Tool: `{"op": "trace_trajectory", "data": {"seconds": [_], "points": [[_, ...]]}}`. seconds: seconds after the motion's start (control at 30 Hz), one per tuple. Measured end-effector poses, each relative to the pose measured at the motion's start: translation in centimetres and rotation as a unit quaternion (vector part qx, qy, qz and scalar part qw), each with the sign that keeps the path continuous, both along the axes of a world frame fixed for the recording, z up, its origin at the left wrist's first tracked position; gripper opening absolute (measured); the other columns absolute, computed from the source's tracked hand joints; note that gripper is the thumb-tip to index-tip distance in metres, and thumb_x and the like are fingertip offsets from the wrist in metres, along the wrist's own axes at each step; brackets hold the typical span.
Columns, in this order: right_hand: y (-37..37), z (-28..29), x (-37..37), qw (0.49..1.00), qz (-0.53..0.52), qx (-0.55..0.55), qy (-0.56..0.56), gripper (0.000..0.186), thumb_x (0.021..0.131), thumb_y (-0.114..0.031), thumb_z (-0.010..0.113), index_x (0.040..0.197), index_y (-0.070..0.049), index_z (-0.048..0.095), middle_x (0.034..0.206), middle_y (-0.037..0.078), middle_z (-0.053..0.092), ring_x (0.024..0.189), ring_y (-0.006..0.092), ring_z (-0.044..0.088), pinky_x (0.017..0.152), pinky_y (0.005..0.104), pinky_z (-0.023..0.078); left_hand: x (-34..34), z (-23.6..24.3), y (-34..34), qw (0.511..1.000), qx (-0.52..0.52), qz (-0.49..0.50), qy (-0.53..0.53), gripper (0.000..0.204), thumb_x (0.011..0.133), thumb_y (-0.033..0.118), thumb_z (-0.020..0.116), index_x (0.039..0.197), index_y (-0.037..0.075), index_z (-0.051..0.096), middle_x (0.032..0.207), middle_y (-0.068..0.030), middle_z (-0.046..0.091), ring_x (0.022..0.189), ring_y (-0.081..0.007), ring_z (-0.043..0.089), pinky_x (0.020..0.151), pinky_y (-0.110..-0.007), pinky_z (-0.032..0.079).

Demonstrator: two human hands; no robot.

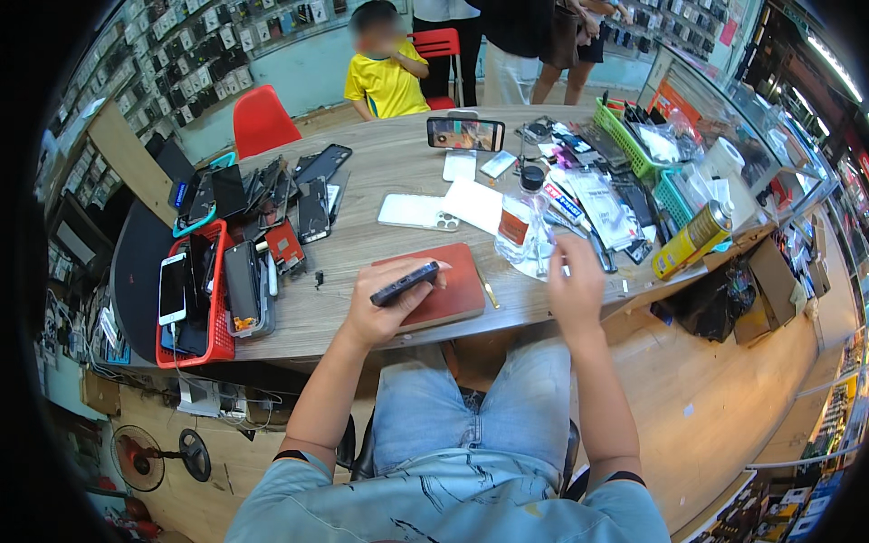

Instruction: The person uses a thin metal tool to pry and clean the edges of a smartphone while seated at a cluttered workbench. They repeatedly insert the tool into the device seam, wipe the tool on a cloth, and rotate the phone to access different sides. The person also briefly uses a screwdriver on the device before returning to the prying tool.

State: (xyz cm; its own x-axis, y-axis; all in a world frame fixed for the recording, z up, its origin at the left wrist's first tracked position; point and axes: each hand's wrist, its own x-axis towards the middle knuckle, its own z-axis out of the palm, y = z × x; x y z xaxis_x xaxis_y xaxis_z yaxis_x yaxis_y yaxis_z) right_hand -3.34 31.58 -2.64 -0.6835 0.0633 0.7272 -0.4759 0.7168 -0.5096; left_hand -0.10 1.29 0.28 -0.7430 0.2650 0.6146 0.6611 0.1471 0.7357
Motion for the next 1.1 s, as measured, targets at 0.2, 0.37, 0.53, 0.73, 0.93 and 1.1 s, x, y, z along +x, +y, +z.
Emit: {"op": "trace_trajectory", "data": {"seconds": [0.2,0.37,0.53,0.73,0.93,1.1], "points": [[4.3,-1.7,-4.4,0.987,-0.093,0.084,-0.103,0.018,0.090,-0.008,0.076,0.105,0.001,0.074,0.101,0.019,0.072,0.083,0.0347,0.071,0.075,0.0424,0.057,0.1,0.0,0.0,1.000,-0.002,0.005,-0.003,0.024,0.099,0.009,0.072,0.118,-0.004,0.076,0.098,-0.0133,0.079,0.088,-0.0232,0.075,0.082,-0.034,0.059],[3.0,-2.1,-6.2,0.965,-0.124,0.131,-0.192,0.027,0.086,-0.026,0.081,0.100,-0.003,0.079,0.094,0.015,0.075,0.084,0.0355,0.073,0.078,0.0477,0.058,0.2,0.1,-0.4,1.000,0.000,-0.003,-0.024,0.026,0.094,0.002,0.076,0.119,-0.005,0.076,0.105,-0.0173,0.080,0.094,-0.0270,0.079,0.086,-0.035,0.060],[3.4,-2.0,-7.7,0.952,-0.116,0.198,-0.203,0.021,0.086,-0.024,0.079,0.091,-0.004,0.077,0.095,0.016,0.074,0.084,0.0380,0.073,0.076,0.0502,0.058,0.0,-0.2,-0.1,1.000,0.016,-0.001,-0.004,0.026,0.101,0.014,0.071,0.117,-0.006,0.076,0.093,-0.0109,0.077,0.085,-0.0208,0.072,0.080,-0.032,0.058],[3.3,-2.1,-8.0,0.949,-0.120,0.237,-0.171,0.018,0.089,-0.022,0.077,0.091,-0.005,0.071,0.097,0.019,0.072,0.082,0.0407,0.072,0.074,0.0516,0.058,0.0,-0.1,-0.3,1.000,0.013,0.002,-0.025,0.027,0.096,0.005,0.074,0.121,-0.006,0.075,0.104,-0.0176,0.080,0.094,-0.0277,0.078,0.088,-0.037,0.059],[4.2,-1.4,-8.3,0.968,-0.125,0.132,-0.172,0.018,0.102,-0.016,0.065,0.110,0.000,0.063,0.114,0.025,0.070,0.089,0.0451,0.071,0.078,0.0532,0.056,0.2,0.4,0.2,0.999,0.030,0.037,-0.017,0.024,0.100,0.009,0.070,0.118,-0.006,0.075,0.097,-0.0127,0.078,0.088,-0.0216,0.075,0.083,-0.033,0.057],[4.6,2.0,-6.7,0.995,-0.090,0.042,0.003,0.029,0.109,-0.011,0.054,0.133,0.004,0.060,0.120,0.028,0.065,0.110,0.0456,0.064,0.095,0.0477,0.051,0.2,-0.1,0.8,0.997,0.042,0.063,-0.006,0.024,0.102,0.011,0.069,0.116,-0.006,0.076,0.094,-0.0095,0.078,0.086,-0.0181,0.073,0.082,-0.031,0.056]]}}
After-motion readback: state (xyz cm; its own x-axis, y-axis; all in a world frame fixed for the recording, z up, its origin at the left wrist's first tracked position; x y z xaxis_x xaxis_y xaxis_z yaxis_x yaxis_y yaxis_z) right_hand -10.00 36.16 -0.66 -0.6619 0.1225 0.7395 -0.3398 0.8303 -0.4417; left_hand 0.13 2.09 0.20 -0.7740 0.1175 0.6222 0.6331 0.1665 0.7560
